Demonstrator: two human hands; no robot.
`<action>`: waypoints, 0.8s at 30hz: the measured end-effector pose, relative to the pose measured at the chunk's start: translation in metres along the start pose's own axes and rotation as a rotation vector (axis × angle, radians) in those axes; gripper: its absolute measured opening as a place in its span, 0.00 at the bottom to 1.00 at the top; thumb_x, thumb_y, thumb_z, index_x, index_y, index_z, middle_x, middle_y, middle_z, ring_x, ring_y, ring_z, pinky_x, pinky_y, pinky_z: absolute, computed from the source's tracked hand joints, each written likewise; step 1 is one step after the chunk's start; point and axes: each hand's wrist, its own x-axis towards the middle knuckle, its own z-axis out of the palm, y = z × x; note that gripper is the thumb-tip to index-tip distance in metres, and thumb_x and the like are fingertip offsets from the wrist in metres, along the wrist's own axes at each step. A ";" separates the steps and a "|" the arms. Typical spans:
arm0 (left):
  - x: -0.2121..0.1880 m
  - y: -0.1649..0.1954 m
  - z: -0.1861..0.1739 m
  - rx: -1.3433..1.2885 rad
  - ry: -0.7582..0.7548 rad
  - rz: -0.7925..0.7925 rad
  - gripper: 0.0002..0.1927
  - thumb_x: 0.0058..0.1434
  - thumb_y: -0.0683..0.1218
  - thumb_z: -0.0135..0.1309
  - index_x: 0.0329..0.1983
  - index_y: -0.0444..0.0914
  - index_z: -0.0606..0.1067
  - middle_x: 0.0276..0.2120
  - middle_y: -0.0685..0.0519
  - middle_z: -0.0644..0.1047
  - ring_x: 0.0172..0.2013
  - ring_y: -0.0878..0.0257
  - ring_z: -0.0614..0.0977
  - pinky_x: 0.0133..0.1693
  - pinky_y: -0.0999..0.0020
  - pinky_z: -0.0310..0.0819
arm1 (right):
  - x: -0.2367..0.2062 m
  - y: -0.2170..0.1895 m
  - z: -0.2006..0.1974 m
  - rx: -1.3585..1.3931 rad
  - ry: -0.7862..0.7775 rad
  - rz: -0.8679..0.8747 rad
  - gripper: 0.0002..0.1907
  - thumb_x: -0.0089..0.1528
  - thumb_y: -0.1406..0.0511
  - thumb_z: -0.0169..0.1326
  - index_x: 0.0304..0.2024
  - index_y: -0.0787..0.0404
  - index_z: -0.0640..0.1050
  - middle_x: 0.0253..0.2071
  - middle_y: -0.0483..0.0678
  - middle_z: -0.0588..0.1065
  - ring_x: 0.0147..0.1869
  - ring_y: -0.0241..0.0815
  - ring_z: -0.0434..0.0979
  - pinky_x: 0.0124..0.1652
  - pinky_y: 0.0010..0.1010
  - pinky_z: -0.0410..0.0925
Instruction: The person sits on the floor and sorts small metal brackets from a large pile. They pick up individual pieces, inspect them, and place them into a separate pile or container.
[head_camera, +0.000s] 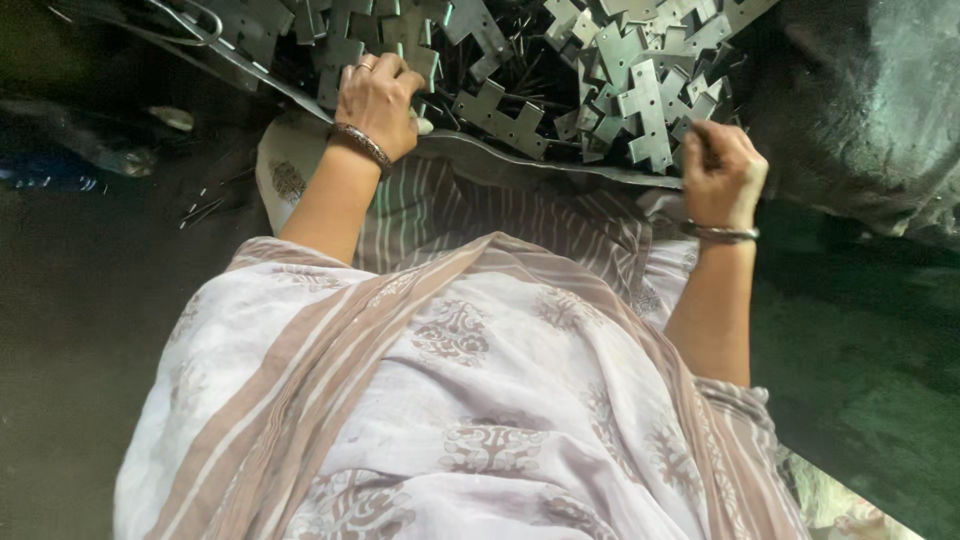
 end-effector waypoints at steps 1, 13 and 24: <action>-0.003 -0.003 -0.002 0.040 0.010 0.025 0.19 0.47 0.51 0.72 0.41 0.43 0.83 0.45 0.53 0.77 0.51 0.52 0.75 0.53 0.54 0.65 | 0.010 -0.014 0.015 0.022 -0.011 -0.043 0.08 0.70 0.70 0.62 0.51 0.66 0.82 0.45 0.55 0.81 0.45 0.46 0.83 0.45 0.34 0.75; -0.002 -0.007 -0.016 0.286 0.081 0.447 0.10 0.59 0.53 0.65 0.35 0.43 0.81 0.52 0.58 0.74 0.61 0.59 0.68 0.62 0.56 0.56 | 0.036 -0.041 0.089 -0.239 -0.017 -0.007 0.33 0.59 0.59 0.72 0.62 0.64 0.74 0.55 0.59 0.71 0.57 0.62 0.68 0.56 0.49 0.65; 0.018 -0.010 -0.043 0.123 -0.385 0.356 0.28 0.30 0.55 0.71 0.42 0.54 0.86 0.67 0.51 0.69 0.72 0.49 0.57 0.67 0.43 0.43 | 0.024 -0.050 0.090 -0.291 -0.060 -0.011 0.31 0.61 0.59 0.71 0.62 0.64 0.75 0.60 0.59 0.68 0.60 0.62 0.65 0.58 0.49 0.63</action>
